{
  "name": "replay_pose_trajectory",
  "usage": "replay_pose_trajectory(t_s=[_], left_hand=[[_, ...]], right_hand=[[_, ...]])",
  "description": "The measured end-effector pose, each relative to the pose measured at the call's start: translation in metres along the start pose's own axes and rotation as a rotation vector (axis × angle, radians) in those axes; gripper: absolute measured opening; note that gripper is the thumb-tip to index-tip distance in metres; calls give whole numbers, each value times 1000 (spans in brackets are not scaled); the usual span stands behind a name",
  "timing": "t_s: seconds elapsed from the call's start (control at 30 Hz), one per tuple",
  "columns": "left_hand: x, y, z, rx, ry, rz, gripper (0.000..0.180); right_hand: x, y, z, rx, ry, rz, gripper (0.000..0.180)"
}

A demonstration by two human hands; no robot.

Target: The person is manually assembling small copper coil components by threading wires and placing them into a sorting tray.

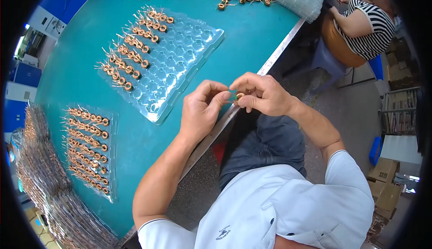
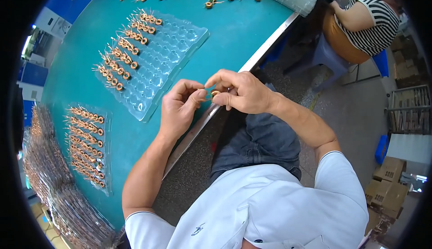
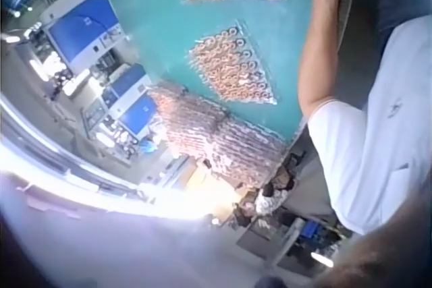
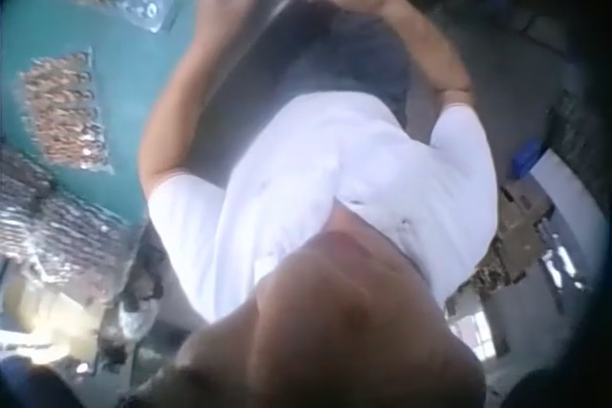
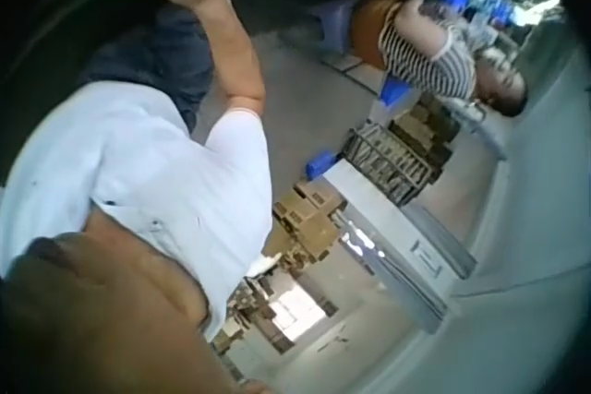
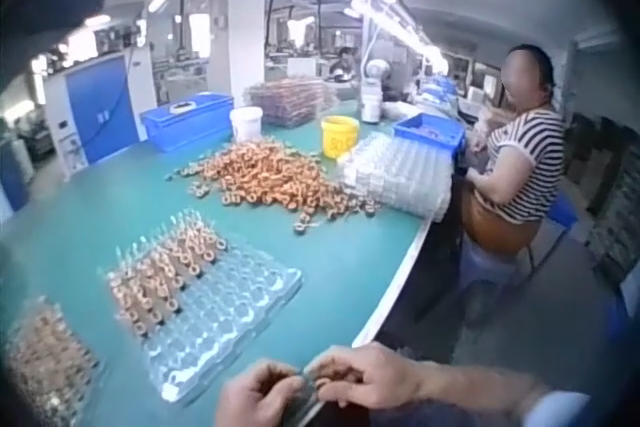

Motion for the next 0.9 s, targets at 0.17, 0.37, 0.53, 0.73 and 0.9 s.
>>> replay_pose_trajectory(t_s=[0.17,0.37,0.53,0.73,0.9], left_hand=[[-8,-11,13,151,205,107,3],[20,-3,42,294,164,84,3],[-1,-18,55,401,284,233,33],[8,-15,55,432,248,231,26],[11,-20,67,523,333,251,28]], right_hand=[[9,7,-5,-106,-221,-79,15],[-23,-12,-3,-15,-211,9,12],[-25,1,-9,-61,-120,102,20],[-34,-9,-15,-71,-191,94,22],[-31,-7,-25,-160,-275,56,23]])
Point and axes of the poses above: each hand's wrist, its own y-axis towards the middle knuckle, its own x-axis out of the palm, z = x × y, the point moved 10 cm from there along y, towards the middle knuckle, and after that the axes turned 13 degrees about -x, right-handed, at the moved point
